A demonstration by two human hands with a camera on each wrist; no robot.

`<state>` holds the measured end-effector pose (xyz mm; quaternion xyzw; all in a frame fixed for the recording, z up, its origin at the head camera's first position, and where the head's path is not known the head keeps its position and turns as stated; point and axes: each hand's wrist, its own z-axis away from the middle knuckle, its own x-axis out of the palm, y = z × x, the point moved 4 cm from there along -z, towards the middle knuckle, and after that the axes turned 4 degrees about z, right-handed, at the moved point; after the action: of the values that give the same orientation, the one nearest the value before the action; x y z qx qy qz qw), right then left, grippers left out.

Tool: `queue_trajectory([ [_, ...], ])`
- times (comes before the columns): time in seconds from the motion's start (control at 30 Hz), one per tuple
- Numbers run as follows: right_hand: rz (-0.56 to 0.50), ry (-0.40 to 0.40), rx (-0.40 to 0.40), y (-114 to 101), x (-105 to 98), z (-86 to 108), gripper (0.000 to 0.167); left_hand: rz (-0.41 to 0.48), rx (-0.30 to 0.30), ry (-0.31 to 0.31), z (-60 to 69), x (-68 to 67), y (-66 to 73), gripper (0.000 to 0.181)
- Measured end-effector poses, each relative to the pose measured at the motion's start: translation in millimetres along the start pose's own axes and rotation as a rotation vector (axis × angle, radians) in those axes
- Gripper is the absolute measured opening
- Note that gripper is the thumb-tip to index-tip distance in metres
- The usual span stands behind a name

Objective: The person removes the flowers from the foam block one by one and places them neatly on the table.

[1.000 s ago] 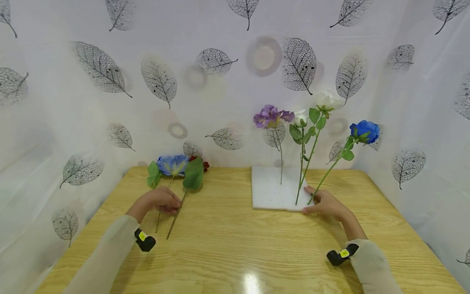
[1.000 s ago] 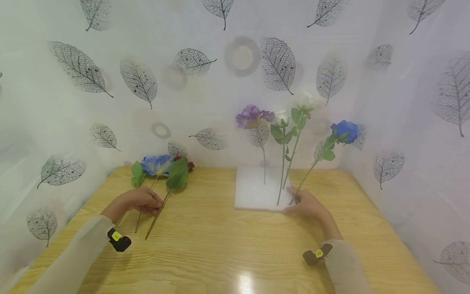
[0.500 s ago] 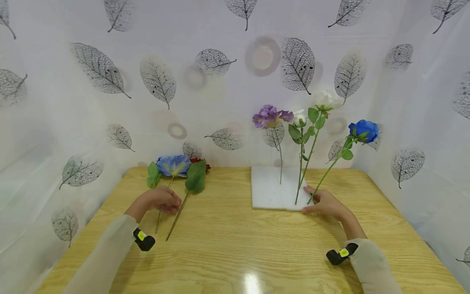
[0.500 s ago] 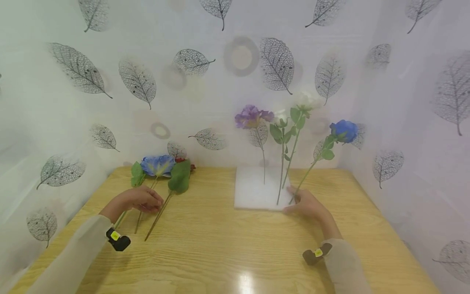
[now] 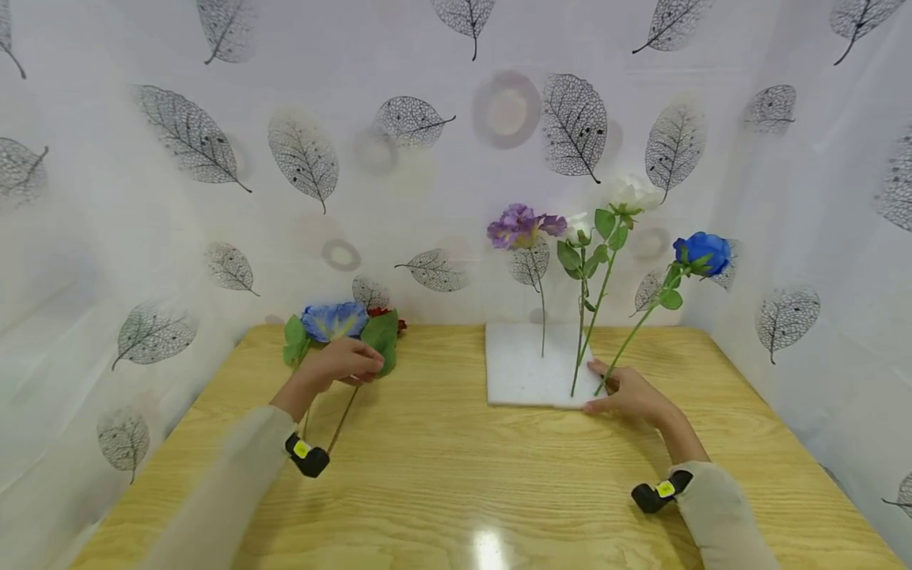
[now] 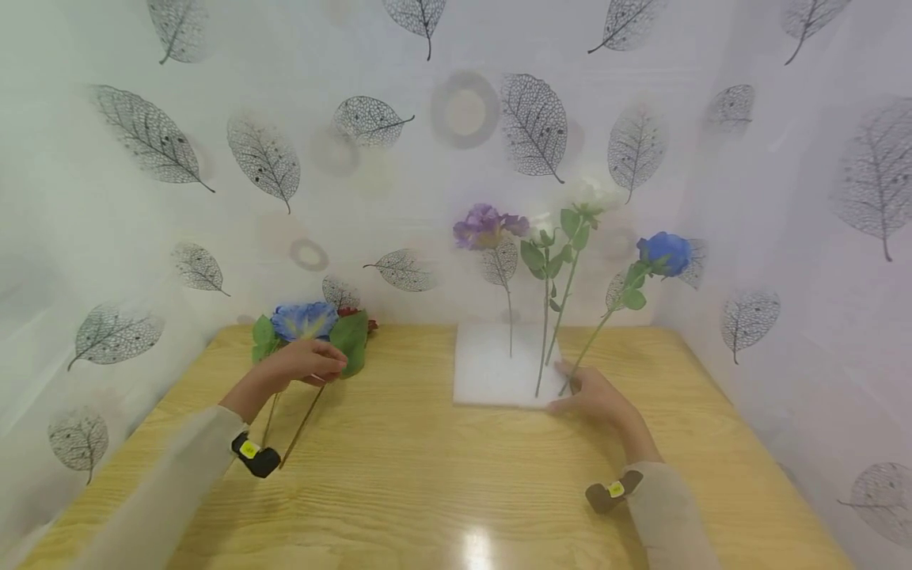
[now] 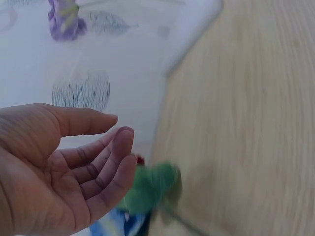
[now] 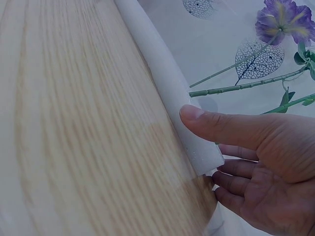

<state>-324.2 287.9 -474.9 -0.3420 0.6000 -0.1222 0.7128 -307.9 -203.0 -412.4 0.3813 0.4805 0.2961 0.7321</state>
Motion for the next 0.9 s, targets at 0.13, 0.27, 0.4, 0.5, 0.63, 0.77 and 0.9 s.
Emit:
queue_trajectory([
  [0.13,0.001,0.001,0.005,3.1,-0.4,-1.2,0.094,0.051,0.057,-0.019,-15.8,21.5,23.2,0.038],
  [0.27,-0.003,0.001,-0.002,2.3,-0.3,-1.8,0.094,0.106,0.130,-0.047,-31.2,44.1,45.1,0.037],
  [0.4,-0.015,-0.002,-0.005,0.4,-0.2,-0.3,0.094,0.179,0.196,-0.074,-45.6,67.9,64.8,0.036],
  [0.5,-0.026,-0.002,-0.007,-0.7,0.0,-0.3,0.094,0.240,0.230,-0.075,-55.4,85.4,76.6,0.036],
  [0.63,-0.044,0.001,-0.006,0.6,0.9,-0.6,0.093,0.326,0.261,-0.057,-70.1,110.7,88.0,0.035],
  [0.77,-0.056,0.006,-0.002,1.9,1.4,-0.7,0.093,0.392,0.276,-0.038,-84.8,137.0,96.2,0.033],
  [0.9,-0.061,0.010,-0.008,0.0,0.3,0.2,0.094,0.426,0.293,-0.039,-94.9,162.2,102.0,0.032],
])
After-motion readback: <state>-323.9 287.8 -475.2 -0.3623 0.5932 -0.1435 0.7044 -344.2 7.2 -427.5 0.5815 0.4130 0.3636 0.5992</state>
